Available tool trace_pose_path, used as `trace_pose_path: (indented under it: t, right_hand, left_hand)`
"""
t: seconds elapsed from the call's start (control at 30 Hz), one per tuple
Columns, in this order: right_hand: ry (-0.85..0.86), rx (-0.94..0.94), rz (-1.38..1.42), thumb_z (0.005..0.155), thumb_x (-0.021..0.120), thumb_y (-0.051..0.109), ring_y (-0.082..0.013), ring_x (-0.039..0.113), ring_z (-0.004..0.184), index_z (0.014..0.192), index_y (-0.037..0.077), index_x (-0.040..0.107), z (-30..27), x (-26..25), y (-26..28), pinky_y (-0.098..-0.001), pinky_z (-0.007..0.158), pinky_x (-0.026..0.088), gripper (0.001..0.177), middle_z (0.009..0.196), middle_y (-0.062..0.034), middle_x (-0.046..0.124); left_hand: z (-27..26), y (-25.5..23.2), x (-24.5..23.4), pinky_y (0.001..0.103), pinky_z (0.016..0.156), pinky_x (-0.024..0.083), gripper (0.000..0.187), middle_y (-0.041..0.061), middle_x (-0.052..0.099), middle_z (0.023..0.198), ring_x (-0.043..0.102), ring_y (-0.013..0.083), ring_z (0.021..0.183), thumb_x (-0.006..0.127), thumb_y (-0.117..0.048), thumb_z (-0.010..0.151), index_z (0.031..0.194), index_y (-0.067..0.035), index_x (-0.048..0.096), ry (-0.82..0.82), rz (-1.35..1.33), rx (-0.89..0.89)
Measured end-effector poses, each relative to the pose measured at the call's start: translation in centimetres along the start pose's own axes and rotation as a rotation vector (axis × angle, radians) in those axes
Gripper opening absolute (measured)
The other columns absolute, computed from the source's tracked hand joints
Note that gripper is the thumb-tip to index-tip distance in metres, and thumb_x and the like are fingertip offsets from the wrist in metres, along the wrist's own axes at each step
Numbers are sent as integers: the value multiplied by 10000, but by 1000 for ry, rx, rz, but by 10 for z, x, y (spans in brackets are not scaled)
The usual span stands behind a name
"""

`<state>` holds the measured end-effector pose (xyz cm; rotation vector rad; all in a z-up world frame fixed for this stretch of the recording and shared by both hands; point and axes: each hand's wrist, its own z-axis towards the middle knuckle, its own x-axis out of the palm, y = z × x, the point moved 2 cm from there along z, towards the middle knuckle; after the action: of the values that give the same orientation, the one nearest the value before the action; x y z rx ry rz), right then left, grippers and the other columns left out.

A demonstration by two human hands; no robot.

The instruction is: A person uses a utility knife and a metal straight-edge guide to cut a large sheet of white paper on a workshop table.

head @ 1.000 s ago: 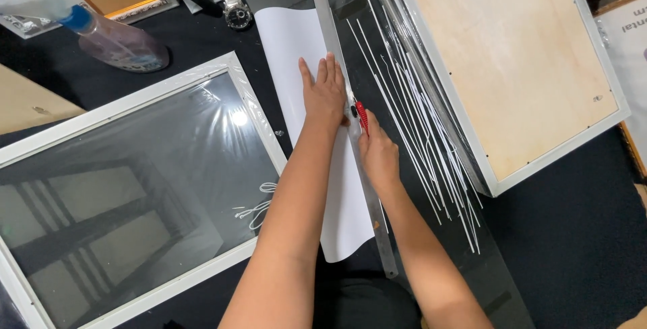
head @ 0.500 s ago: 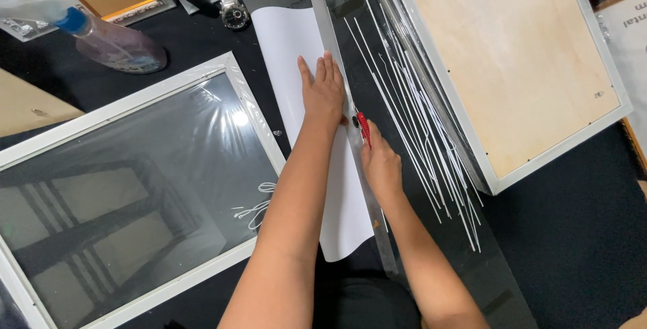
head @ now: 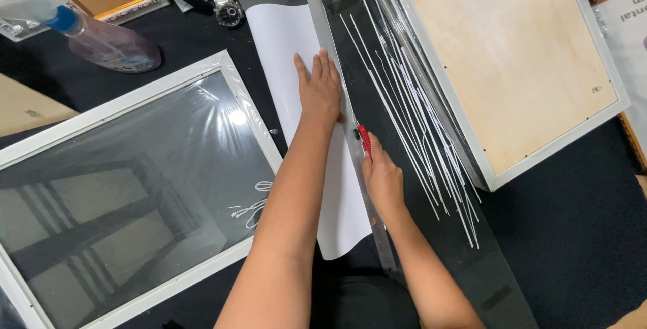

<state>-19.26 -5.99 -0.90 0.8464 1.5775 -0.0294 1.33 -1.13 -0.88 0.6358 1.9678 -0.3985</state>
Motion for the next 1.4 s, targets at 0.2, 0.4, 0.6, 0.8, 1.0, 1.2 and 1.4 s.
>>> trace_pose_path:
  t: [0.2, 0.4, 0.6, 0.8, 1.0, 1.2, 1.4]
  right_hand:
    - [34, 34, -5, 1038, 506, 159, -448, 705, 1048, 1504, 131, 484, -17, -6, -2, -553, 864, 609, 467, 1270, -244, 684]
    - [-44, 37, 88, 1009, 567, 185, -450, 709, 1026, 1450, 144, 580, -12, -17, -4, -539, 850, 594, 443, 1216, -223, 717]
    - [-279, -96, 256, 1004, 581, 175, -503, 670, 1083, 1428, 145, 558, 120, 3, 32, -604, 947, 520, 426, 1195, -265, 711]
    - [-192, -227, 221, 1039, 486, 176, -401, 729, 925, 1428, 85, 477, 231, 15, 59, -506, 740, 550, 399, 1090, -175, 764]
    - [-115, -172, 110, 1008, 500, 161, -435, 710, 887, 1403, 120, 520, 265, 24, 68, -544, 740, 555, 398, 1076, -200, 741]
    - [-97, -187, -26, 1015, 479, 180, -478, 691, 882, 1452, 105, 490, 263, 32, 66, -582, 747, 523, 444, 1002, -243, 743]
    - [-56, -128, 0, 1019, 480, 232, -473, 703, 1045, 1458, 211, 480, 214, 31, 52, -598, 937, 555, 440, 1122, -255, 721]
  left_hand:
    - [-1, 0, -1, 759, 1181, -129, 1323, 172, 226, 1692, 182, 301, 1566, 932, -551, 612, 1610, -31, 235, 1, -19, 0]
    - [-8, 1, -3, 766, 1178, -127, 1282, 162, 203, 1699, 171, 295, 1568, 943, -451, 641, 1614, -39, 218, 14, -42, 6]
    - [4, 1, 2, 758, 1178, -146, 1206, 155, 169, 1709, 147, 285, 1574, 920, -321, 702, 1619, -34, 190, 20, -53, -6]
    - [15, 2, 15, 753, 1156, -13, 1334, 125, -31, 1728, 16, 261, 1587, 758, -700, 723, 1635, -74, 12, 99, 223, -3]
    - [14, 1, 14, 774, 1145, -15, 1256, 135, -34, 1726, 6, 270, 1587, 734, -638, 779, 1632, -65, 12, 110, 217, 9]
    - [15, 3, 18, 749, 1158, -19, 1329, 126, -13, 1728, 22, 285, 1589, 759, -724, 710, 1637, -105, 35, 76, 181, 18]
    - [-24, 5, -23, 775, 1151, -165, 607, 142, 102, 1720, 95, 294, 1583, 324, -110, 1061, 1631, -52, 124, 34, -105, 6]
